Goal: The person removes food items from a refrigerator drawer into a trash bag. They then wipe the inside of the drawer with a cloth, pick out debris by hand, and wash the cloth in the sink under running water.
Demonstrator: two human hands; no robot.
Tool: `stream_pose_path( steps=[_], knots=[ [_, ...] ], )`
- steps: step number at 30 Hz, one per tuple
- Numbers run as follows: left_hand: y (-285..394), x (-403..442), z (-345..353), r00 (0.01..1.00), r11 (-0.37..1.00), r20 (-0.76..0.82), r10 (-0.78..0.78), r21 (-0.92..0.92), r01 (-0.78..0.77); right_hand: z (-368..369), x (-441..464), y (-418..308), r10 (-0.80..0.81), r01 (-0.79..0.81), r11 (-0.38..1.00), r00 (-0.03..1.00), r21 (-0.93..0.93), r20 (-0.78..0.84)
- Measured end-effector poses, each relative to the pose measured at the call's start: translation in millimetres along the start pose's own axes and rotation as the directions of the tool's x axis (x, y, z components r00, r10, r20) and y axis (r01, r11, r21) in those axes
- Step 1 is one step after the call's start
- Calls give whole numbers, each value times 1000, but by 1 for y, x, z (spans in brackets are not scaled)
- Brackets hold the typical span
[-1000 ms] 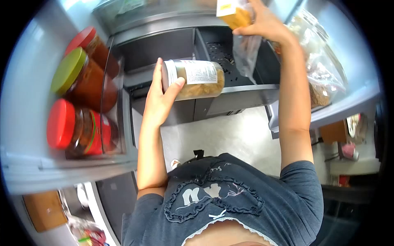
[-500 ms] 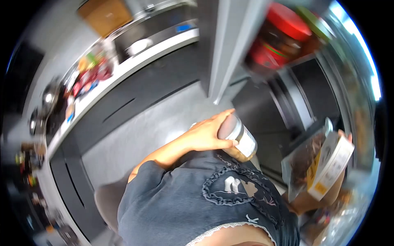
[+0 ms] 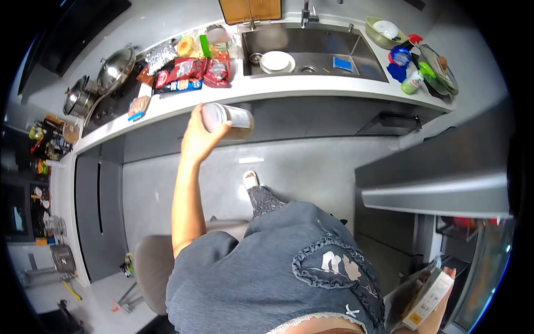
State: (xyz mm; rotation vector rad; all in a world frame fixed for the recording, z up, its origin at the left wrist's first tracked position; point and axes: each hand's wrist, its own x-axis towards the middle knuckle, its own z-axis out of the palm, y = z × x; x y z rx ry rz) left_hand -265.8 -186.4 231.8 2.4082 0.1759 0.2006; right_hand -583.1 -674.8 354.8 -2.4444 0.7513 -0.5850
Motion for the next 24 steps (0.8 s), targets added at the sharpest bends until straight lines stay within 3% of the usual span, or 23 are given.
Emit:
stream_pose_path(
  steps=[3,8,10,12,15,16,19,20,22,23,24],
  knots=[
    [-52,85,-18,998,998,-27,-55,-36,54,55,-9,-75,51,-55,995,997,83,50],
    [-114,197,-45,998,974,31,-61,219,53,141,-10,-194,93,-167,957,951,238,293],
    [-159,243,-49,999,989,-36,6,147,-1,168,-3,-232,84,-204,938,918,279,388],
    [-176,284,-60,997,990,-58,44,136,-35,190,10,-261,59,-229,924,878,307,475],
    [-183,343,-68,997,946,-77,3,322,22,227,51,-278,-25,-215,917,808,335,589],
    [-185,363,-69,998,935,-69,11,354,14,251,71,-285,-76,-160,928,804,337,590],
    [-203,416,-62,998,920,-50,47,390,-24,330,134,-325,-130,-216,891,721,400,680],
    [-212,430,-58,998,932,-33,49,360,-34,364,153,-350,-290,-6,912,700,411,653],
    [-238,444,-44,999,946,-4,51,320,-46,431,191,-398,-586,414,810,601,415,544],
    [-252,447,-32,999,950,8,49,308,-49,468,207,-415,-600,438,799,540,412,590],
    [-259,449,-26,999,954,16,49,295,-52,506,217,-438,-735,530,677,451,511,506]
  ],
)
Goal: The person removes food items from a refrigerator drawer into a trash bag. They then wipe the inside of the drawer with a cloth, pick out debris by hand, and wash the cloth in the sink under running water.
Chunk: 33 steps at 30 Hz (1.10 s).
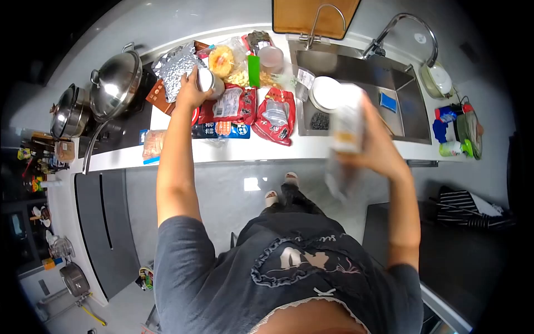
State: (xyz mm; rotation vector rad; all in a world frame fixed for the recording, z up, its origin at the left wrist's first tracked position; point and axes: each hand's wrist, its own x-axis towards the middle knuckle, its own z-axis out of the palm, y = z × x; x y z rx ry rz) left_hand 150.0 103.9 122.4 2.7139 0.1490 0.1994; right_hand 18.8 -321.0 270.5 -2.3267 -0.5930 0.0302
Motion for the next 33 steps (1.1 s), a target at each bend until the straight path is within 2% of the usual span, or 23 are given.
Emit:
stream_pose_path(
  steps=[1,3,5,7,10,13,14,17,18,20,23,24,26,27,28,29,30,31,32,33],
  knots=[
    [2,-2,2,1000,1000,-22,4,-8,-4,14,40,-5,-54,56,998,995,-27,83],
    [11,-16,1,998,1000,-68,10,-14,-11,57,106,4,-138,134,990,978,42,154],
    [14,-22,0,997,998,-78,12,-58,-16,100,164,7,-132,145,989,958,-33,256],
    [14,-26,0,994,999,-106,0,-32,-3,139,210,11,-47,88,991,938,-104,343],
    [11,-32,4,986,994,-161,-33,-110,16,180,252,7,44,27,976,947,-216,318],
    [10,-43,8,975,989,-219,-48,-149,15,195,278,5,101,-57,979,970,-197,221],
    [11,-46,9,970,987,-239,-54,-162,15,197,283,5,143,-118,985,967,-126,210],
    [14,-59,17,966,965,-240,-93,-260,28,206,288,17,106,-100,994,982,-48,156],
    [13,-62,20,964,960,-251,-92,-278,20,206,287,21,58,-53,997,995,-54,85],
    [14,-70,28,959,950,-271,-82,-313,-7,197,280,34,27,-27,996,1000,84,2],
    [21,-86,32,942,955,-314,-114,-296,17,164,234,42,50,-1,970,980,243,-194],
    [22,-92,34,932,948,-344,-115,-318,0,155,210,52,25,67,942,963,328,-268],
    [26,-107,44,915,943,-383,-129,-334,-7,133,140,55,178,25,823,938,568,-298],
    [28,-115,48,909,938,-401,-111,-344,-38,119,99,49,313,-84,777,911,623,-268],
    [41,-126,46,903,928,-421,-84,-363,-83,111,55,57,352,-112,769,896,630,-270],
    [59,-138,42,915,881,-396,-81,-458,-120,113,6,75,406,-180,803,864,568,-299],
    [67,-145,50,911,871,-410,29,-436,-224,111,-48,86,333,-152,894,856,422,-396],
    [89,-165,55,960,792,-269,-77,-602,-105,117,-109,89,293,-288,954,850,81,-438],
    [97,-181,63,973,811,-223,63,-556,-180,123,-157,82,444,-404,896,792,187,-418],
    [119,-200,60,969,766,-166,181,-595,-245,128,-205,75,583,-507,812,714,288,-386]
  ],
)
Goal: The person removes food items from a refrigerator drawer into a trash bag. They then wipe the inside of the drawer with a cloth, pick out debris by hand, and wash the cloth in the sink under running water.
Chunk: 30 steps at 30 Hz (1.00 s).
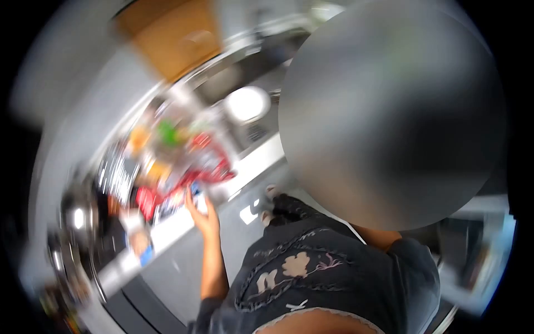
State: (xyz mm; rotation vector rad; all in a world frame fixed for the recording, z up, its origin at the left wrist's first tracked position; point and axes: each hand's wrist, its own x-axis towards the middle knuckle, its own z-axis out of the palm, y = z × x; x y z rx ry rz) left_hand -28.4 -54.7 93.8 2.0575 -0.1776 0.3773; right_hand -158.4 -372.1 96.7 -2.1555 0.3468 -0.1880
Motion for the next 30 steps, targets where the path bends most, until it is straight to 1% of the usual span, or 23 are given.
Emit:
stream_pose_path(
  steps=[1,2,3,4,5,6,7,8,11,13,14,15,18,19,20,21,22,24,25,26,28,29,30],
  knots=[
    [15,-18,13,988,998,154,-29,-58,39,-20,-42,12,242,-244,845,968,476,66],
    [23,-32,29,967,989,213,142,-68,-130,-35,-78,19,302,-271,870,953,412,-10],
    [39,-43,40,925,985,366,97,-170,-36,-45,-106,25,359,-312,882,930,353,-74],
    [44,-56,53,881,970,443,167,-232,-67,-54,-131,29,410,-361,883,904,300,-119],
    [65,-64,63,816,956,548,184,-294,-19,-63,-155,32,445,-378,878,871,293,-209],
    [77,-71,69,762,946,610,220,-324,-14,-72,-174,35,470,-398,872,843,283,-261],
    [100,-83,97,681,918,677,279,-395,17,-97,-200,48,505,-425,858,801,287,-322],
    [109,-83,106,628,898,720,295,-433,74,-107,-210,46,530,-434,843,772,318,-350],
    [147,-97,137,446,913,827,341,-405,53,-138,-253,58,573,-440,815,712,378,-406],
    [166,-110,154,346,938,885,310,-343,37,-158,-276,67,588,-454,806,685,380,-430],
    [172,-113,165,296,949,910,291,-314,33,-170,-285,68,570,-440,822,661,363,-489],
    [171,-123,182,252,967,938,239,-253,24,-185,-300,72,548,-423,836,639,349,-540],
    [164,-164,238,102,948,956,276,-253,-194,-243,-345,86,493,-403,864,560,301,-666],
    [172,-178,251,38,938,977,208,-188,-291,-265,-360,90,474,-402,871,534,282,-700],
    [183,-194,261,-17,897,975,221,-210,-390,-290,-376,95,444,-418,875,491,245,-749],
    [173,-212,286,-80,894,988,132,-153,-422,-315,-398,103,410,-433,877,450,208,-793],
    [135,-224,321,-137,888,990,31,-90,-451,-340,-417,111,378,-454,874,415,172,-828],
    [142,-258,347,-207,810,978,-34,-94,-579,-388,-449,127,231,-497,867,354,27,-906],
    [173,-278,355,-235,802,972,-27,-120,-585,-407,-465,137,160,-514,857,326,-33,-932],
    [199,-294,360,-263,794,965,-24,-142,-591,-426,-480,143,139,-538,841,308,-52,-941],
    [240,-328,381,-267,815,959,-93,-81,-574,-460,-506,159,84,-588,803,267,-93,-960],
    [249,-343,393,-259,785,964,-67,-109,-610,-478,-516,164,32,-649,747,247,-141,-968],
    [261,-356,406,-263,837,964,-47,-106,-537,-493,-522,169,-25,-706,683,233,-187,-972]
  ],
)
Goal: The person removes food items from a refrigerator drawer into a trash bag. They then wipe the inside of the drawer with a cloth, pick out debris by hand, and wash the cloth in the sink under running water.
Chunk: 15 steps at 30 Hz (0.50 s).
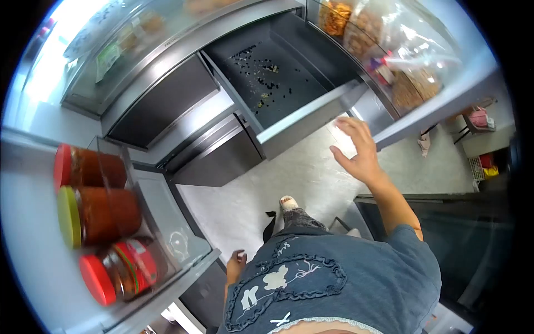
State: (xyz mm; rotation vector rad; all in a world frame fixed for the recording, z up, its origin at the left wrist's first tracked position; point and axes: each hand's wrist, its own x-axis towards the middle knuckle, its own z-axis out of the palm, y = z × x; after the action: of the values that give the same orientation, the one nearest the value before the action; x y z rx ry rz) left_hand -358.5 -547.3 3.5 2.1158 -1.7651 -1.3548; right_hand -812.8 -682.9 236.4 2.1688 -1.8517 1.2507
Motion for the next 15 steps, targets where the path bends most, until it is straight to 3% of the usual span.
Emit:
stream_pose_path(
  steps=[1,2,5,6,9,12,15],
  knots=[
    [22,13,-3,1000,996,-7,17,-88,-17,0,10,11,8,-9,997,1000,-74,-16],
    [43,29,-7,1000,994,13,-5,-107,6,2,16,24,37,-38,999,999,-34,-36],
    [111,68,-22,994,972,-47,103,-206,-111,2,11,58,126,-117,990,984,74,-125],
    [126,80,-26,988,973,-62,141,-174,-150,0,-1,66,247,-231,965,960,126,-132],
    [174,98,-40,980,942,-17,200,-273,-197,-10,-39,90,545,-497,830,820,252,-178],
    [203,112,-48,961,907,32,273,-340,-247,-29,-49,97,732,-674,658,677,334,-76],
    [231,122,-52,944,845,34,329,-457,-278,-31,-50,111,697,-621,684,711,382,-92]
  ],
)
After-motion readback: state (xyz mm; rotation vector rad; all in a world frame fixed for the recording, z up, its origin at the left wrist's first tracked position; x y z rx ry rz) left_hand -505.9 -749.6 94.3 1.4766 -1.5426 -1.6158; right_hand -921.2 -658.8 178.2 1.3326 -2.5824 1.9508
